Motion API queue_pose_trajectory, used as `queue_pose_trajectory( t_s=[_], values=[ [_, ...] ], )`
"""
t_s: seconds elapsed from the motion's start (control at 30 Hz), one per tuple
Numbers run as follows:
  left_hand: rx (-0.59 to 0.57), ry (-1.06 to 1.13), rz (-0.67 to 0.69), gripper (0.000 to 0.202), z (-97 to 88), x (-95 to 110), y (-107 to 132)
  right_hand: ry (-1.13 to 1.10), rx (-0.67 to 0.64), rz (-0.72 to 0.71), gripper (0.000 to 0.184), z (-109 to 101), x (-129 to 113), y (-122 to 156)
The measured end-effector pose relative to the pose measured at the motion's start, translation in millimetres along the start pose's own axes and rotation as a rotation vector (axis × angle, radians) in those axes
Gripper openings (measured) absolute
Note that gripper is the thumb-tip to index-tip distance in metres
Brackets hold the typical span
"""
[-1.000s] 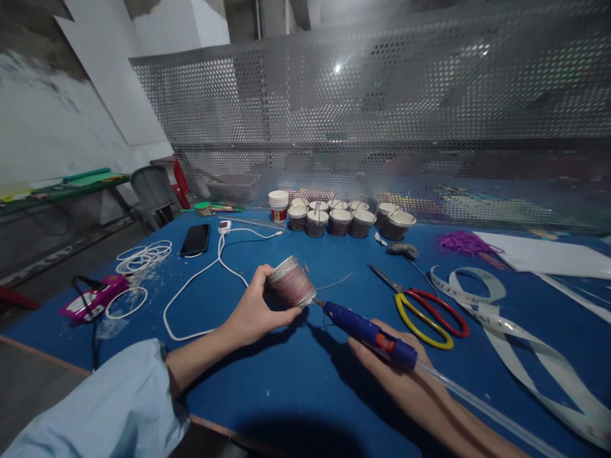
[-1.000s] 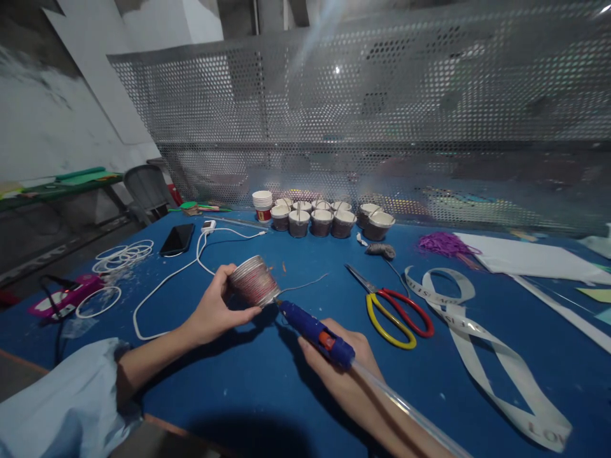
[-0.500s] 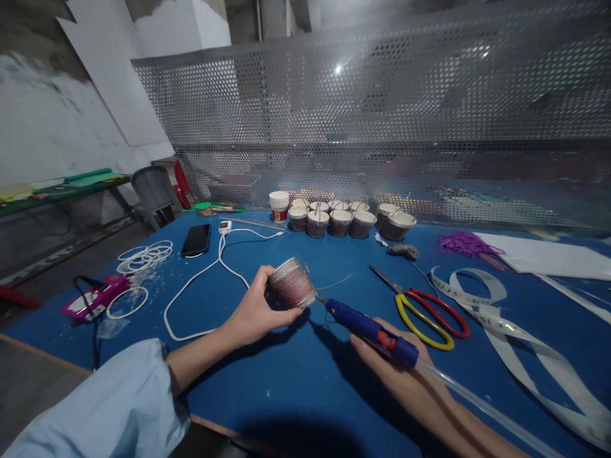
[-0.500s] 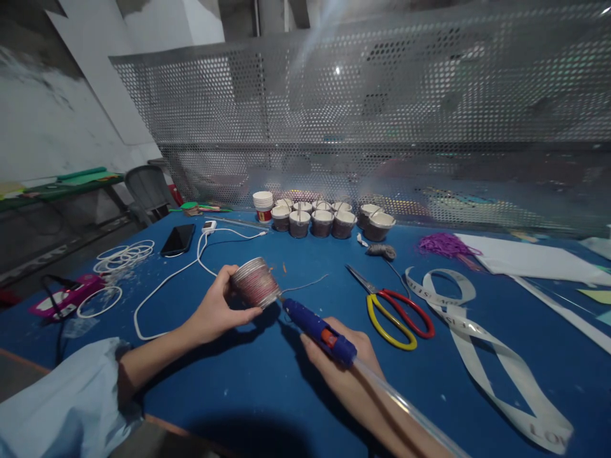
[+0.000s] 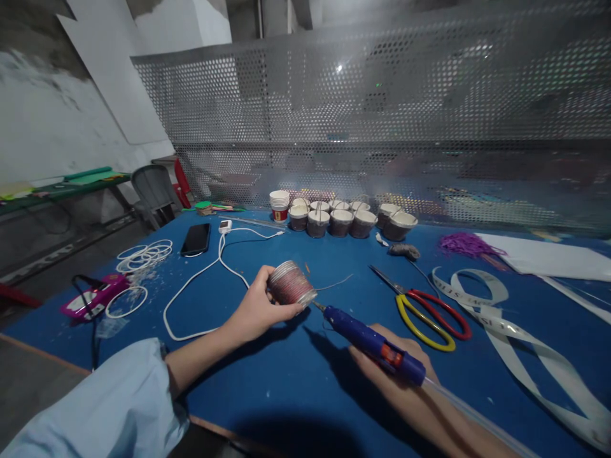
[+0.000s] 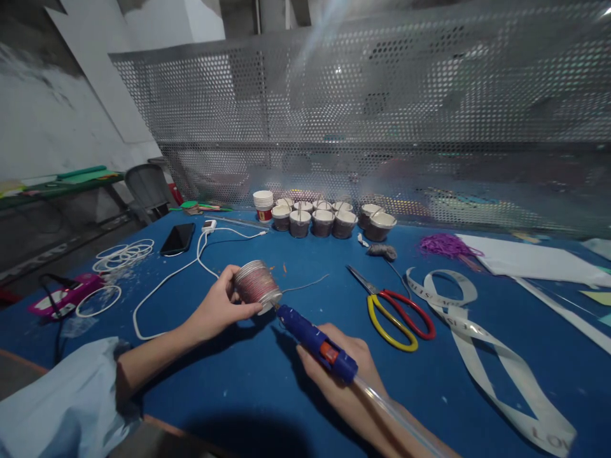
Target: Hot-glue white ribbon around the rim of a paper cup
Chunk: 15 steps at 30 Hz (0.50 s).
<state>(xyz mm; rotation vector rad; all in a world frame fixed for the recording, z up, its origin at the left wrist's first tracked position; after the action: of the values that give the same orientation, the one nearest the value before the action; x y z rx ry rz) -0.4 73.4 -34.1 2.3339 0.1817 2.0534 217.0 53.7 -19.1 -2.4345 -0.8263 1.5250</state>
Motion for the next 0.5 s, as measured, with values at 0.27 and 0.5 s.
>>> queue_pose_trajectory(
  t_s=[0.27,0.5],
  values=[
    [0.015,-0.072,-0.030,0.049,9.3,6.0,7.1,-0.019,0.164,0.089,0.021,-10.5,6.7,-4.9],
    [0.028,-0.198,0.042,0.046,27.0,10.2,22.6,-0.077,0.130,-0.035,0.023,5.6,4.3,-8.3]
  ],
)
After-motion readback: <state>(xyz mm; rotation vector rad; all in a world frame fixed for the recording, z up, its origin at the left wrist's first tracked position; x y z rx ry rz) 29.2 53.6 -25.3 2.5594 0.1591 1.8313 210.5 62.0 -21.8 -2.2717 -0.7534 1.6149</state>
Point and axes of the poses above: each hand's wrist, its own y-axis away from the middle knuckle, its own z-axis out of the palm, x = y × z, the point moved 5 cm from there along -y, towards the middle knuckle, and after that the axes turned 9 degrees about -z, right-handed, at the moved point
